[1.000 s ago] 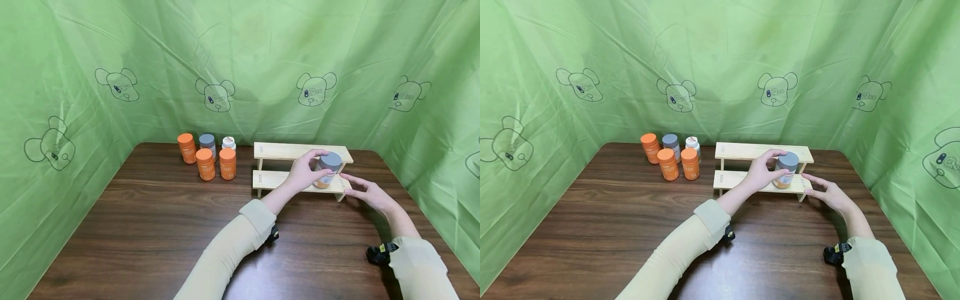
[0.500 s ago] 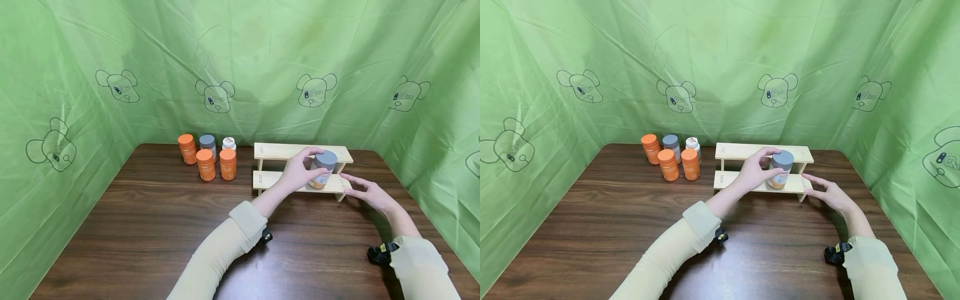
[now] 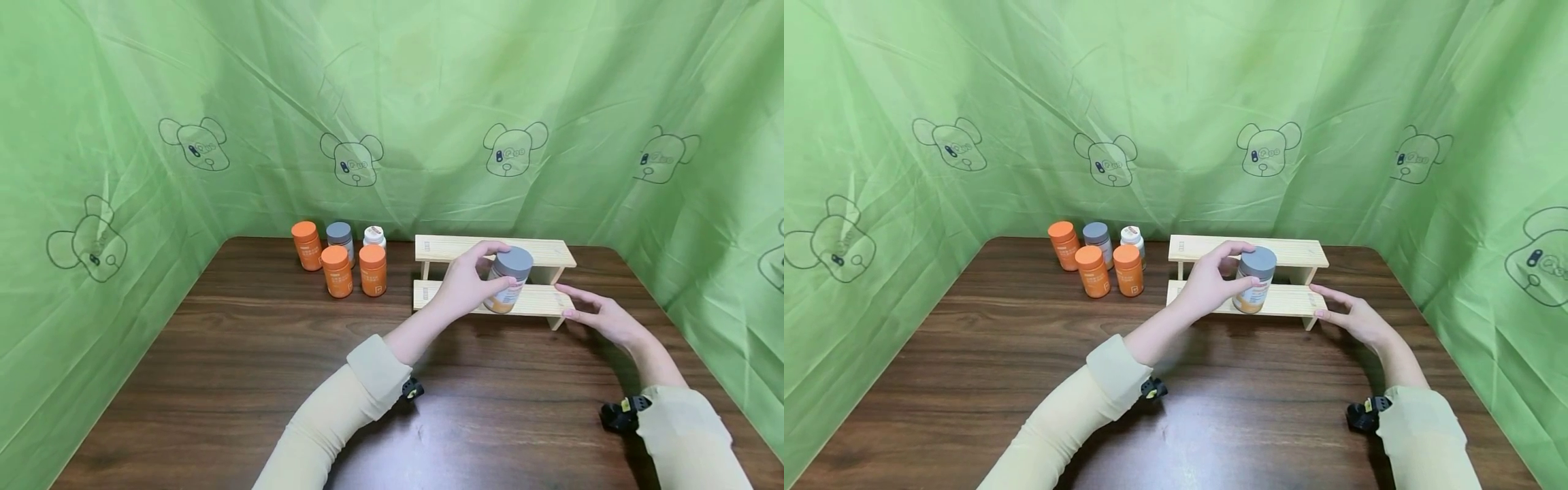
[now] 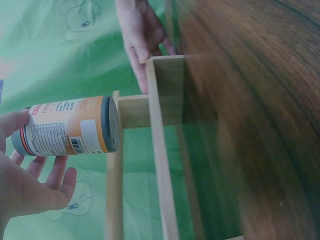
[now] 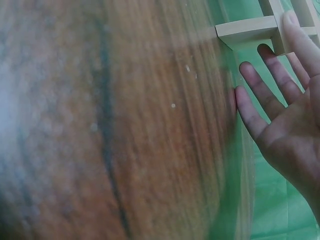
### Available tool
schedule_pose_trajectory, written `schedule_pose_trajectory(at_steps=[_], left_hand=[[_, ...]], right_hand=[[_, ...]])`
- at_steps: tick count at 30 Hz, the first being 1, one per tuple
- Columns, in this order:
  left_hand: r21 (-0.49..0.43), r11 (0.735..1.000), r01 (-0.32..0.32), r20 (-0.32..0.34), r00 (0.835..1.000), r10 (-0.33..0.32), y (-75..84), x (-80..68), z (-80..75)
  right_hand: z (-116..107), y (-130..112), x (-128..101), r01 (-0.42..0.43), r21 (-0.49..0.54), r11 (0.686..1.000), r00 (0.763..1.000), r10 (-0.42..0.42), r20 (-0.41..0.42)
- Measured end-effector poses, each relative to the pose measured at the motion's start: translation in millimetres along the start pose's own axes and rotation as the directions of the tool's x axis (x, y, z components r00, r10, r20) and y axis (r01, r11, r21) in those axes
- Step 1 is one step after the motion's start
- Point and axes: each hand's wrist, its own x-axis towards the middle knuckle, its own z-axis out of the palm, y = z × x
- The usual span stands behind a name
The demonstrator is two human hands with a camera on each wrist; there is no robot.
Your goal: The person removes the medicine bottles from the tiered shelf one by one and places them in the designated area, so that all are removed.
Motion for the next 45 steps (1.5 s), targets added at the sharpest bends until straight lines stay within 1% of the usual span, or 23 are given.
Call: schedule_pose_trajectory(at_steps=[3,6,10,15,24,27,33,35,40,42,45], left_hand=[[0.004,1.000,0.010,-0.008,1.000,-0.010,6.8,-3.4,-9.2],[0.030,0.999,0.012,-0.014,1.000,-0.011,14.6,-6.2,-19.1],[0.051,0.999,-0.002,-0.019,1.000,0.003,25.4,-10.0,-32.8],[0.035,0.999,-0.026,-0.022,0.999,0.027,33.8,-15.3,-48.9],[0.079,0.991,-0.112,-0.046,0.992,0.116,38.6,-27.2,-78.9],[0.088,0.988,-0.127,-0.055,0.990,0.132,40.4,-32.1,-88.5],[0.072,0.990,-0.125,-0.080,0.988,0.130,43.8,-41.2,-105.6],[0.075,0.989,-0.126,-0.080,0.988,0.132,44.7,-44.5,-111.1],[0.107,0.982,-0.155,-0.084,0.983,0.164,44.9,-52.7,-125.9],[0.113,0.982,-0.149,-0.099,0.982,0.161,44.4,-56.9,-132.8],[0.100,0.987,-0.123,-0.120,0.984,0.135,44.3,-63.4,-143.4]], right_hand=[[0,0,0,0.011,-0.008,1.000,1.000,-0.011,-0.001],[1,1,0,0.024,-0.004,1.000,1.000,-0.024,-0.005],[1,1,0,0.022,0.001,1.000,1.000,-0.022,-0.004],[1,1,-1,0.007,0.002,1.000,1.000,-0.007,0.003],[1,0,-1,0.023,0.003,1.000,1.000,-0.023,0.000],[1,0,-1,0.031,0.018,0.999,1.000,-0.031,0.001],[1,0,-2,0.033,0.068,0.997,0.999,-0.034,0.006],[1,1,-2,0.029,0.071,0.997,1.000,-0.030,0.006],[1,3,-2,0.022,0.061,0.998,1.000,-0.023,0.006],[1,3,-2,0.018,0.055,0.998,1.000,-0.018,0.003],[0,2,0,0.015,0.058,0.998,1.000,-0.015,0.002]])
